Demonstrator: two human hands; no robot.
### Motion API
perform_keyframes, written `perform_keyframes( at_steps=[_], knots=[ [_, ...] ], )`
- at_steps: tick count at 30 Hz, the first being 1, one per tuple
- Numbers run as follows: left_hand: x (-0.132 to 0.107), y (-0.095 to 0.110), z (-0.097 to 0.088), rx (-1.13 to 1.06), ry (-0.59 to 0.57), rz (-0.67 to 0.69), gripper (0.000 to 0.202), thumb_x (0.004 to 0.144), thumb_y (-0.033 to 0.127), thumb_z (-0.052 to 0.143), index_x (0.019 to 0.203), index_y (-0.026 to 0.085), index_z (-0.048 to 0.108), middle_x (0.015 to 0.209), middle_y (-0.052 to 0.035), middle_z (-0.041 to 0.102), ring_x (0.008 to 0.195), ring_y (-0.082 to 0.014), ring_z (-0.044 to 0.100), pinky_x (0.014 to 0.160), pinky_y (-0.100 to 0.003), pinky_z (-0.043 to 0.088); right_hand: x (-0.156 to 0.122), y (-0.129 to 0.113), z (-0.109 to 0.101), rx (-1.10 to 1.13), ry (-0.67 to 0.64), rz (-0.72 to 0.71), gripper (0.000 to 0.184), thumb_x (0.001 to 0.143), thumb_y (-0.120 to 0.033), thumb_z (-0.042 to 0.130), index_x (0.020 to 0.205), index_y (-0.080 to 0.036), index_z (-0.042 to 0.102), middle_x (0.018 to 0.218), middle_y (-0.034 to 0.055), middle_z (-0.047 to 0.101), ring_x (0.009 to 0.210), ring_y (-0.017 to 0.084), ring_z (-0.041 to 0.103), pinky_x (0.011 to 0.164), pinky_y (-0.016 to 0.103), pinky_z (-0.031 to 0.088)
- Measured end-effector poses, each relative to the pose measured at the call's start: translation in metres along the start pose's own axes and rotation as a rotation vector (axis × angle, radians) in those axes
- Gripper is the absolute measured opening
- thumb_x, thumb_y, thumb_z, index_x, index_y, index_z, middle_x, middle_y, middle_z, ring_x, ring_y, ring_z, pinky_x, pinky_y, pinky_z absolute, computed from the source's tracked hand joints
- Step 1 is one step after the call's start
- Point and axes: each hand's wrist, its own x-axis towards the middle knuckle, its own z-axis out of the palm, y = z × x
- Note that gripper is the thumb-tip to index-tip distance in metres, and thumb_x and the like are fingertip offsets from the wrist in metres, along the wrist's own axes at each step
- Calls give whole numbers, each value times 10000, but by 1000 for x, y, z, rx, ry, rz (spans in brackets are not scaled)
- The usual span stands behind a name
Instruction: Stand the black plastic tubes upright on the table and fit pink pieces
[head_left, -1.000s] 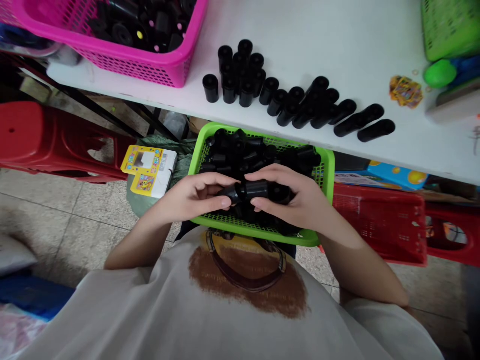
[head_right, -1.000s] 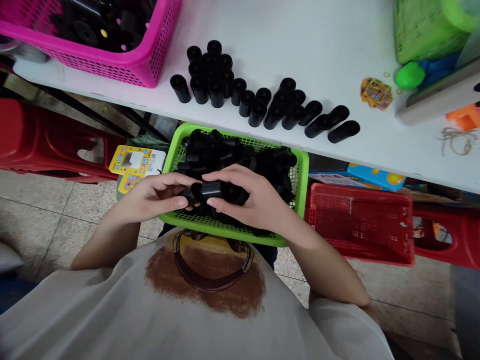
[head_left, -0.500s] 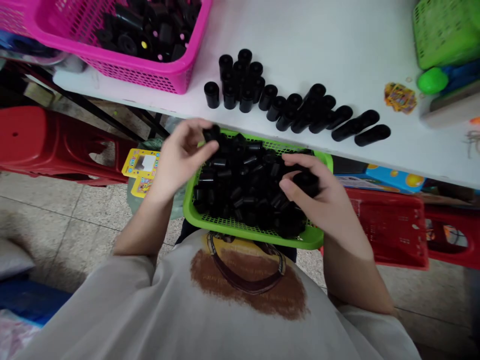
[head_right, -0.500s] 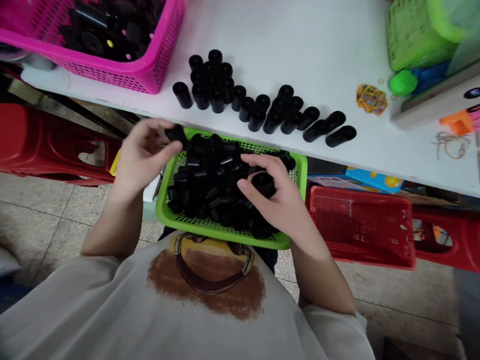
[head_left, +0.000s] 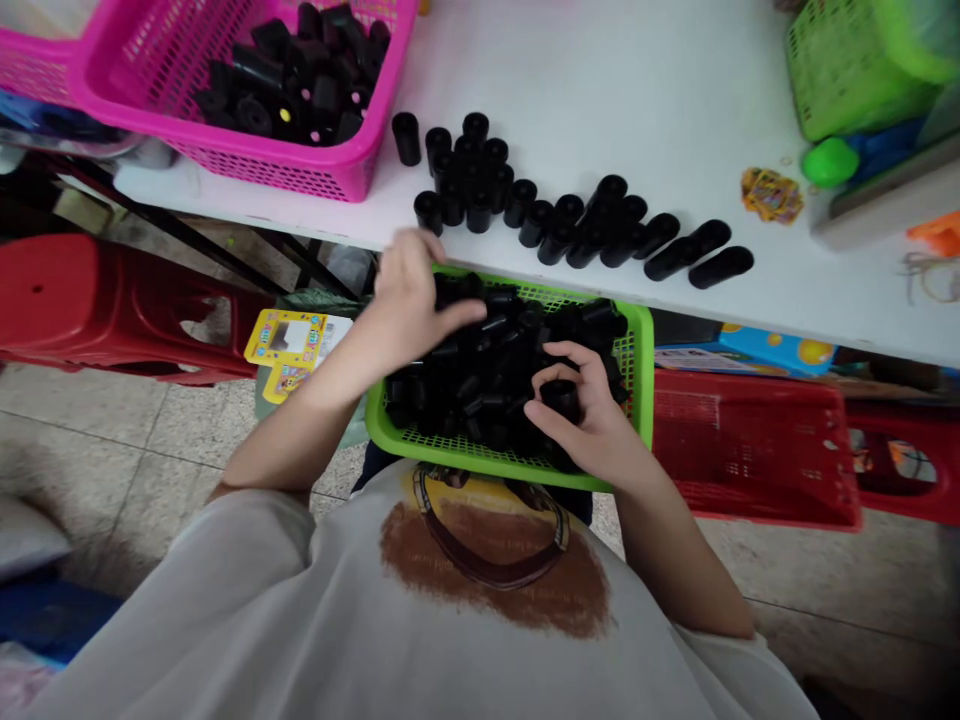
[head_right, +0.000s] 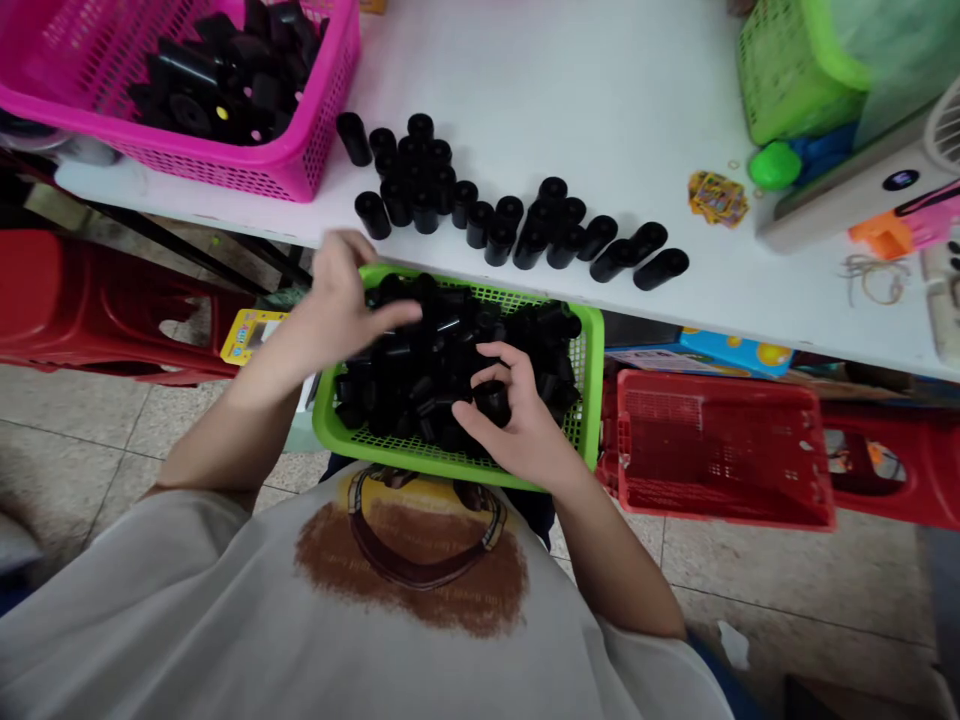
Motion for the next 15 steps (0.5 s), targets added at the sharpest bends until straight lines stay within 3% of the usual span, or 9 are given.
perform_keyframes(
  at_steps=[3, 5, 8, 10, 12, 15],
  knots=[
    [-41, 28, -2, 170, -405, 168, 423, 922, 277, 811, 1319, 267, 667, 1456, -145, 521, 1379, -418, 459, 1121, -642, 402, -7, 11, -1, 29, -12, 41, 519, 955, -404, 679, 1360, -361, 357, 1173, 29, 530, 939, 171, 597, 708, 309, 529],
    [-57, 36, 3, 266, -537, 207, 345, 943, 208, 767, 1278, 282, 729, 1476, -155, 522, 1381, -443, 448, 1097, -677, 396, -10, 16, 1, -5, -10, 27, 493, 956, -389, 675, 1326, -344, 353, 1192, 37, 512, 996, 178, 605, 758, 328, 557],
    [-65, 33, 7, 301, -513, 190, 287, 910, 144, 779, 1189, 208, 754, 1445, -195, 563, 1341, -448, 483, 1070, -665, 416, -10, 18, 8, -1, -4, -46, 557, 919, -386, 743, 1301, -319, 343, 1178, 45, 544, 1042, 184, 634, 847, 360, 594],
    [-64, 29, 4, 184, -449, 181, 188, 881, 127, 805, 1046, 187, 736, 1372, -170, 634, 1302, -409, 532, 1060, -597, 450, -8, 17, 12, 75, -19, -53, 551, 894, -407, 791, 1255, -313, 385, 1163, 40, 600, 1005, 178, 679, 862, 363, 616],
    [-63, 29, -3, -67, -391, 147, 152, 901, 181, 809, 890, 187, 658, 1254, -115, 711, 1194, -323, 624, 1021, -485, 500, -6, 14, 14, 126, -20, -31, 486, 886, -443, 816, 1213, -300, 485, 1137, 40, 671, 1013, 190, 722, 889, 373, 634],
    [-64, 35, -10, -531, -268, -14, 346, 905, 353, 840, 861, 209, 528, 1107, -56, 767, 955, -205, 717, 878, -336, 558, -5, 8, 16, 139, 29, -51, 410, 905, -470, 809, 1224, -276, 640, 1177, 68, 754, 1125, 221, 747, 1000, 411, 637]
  ],
)
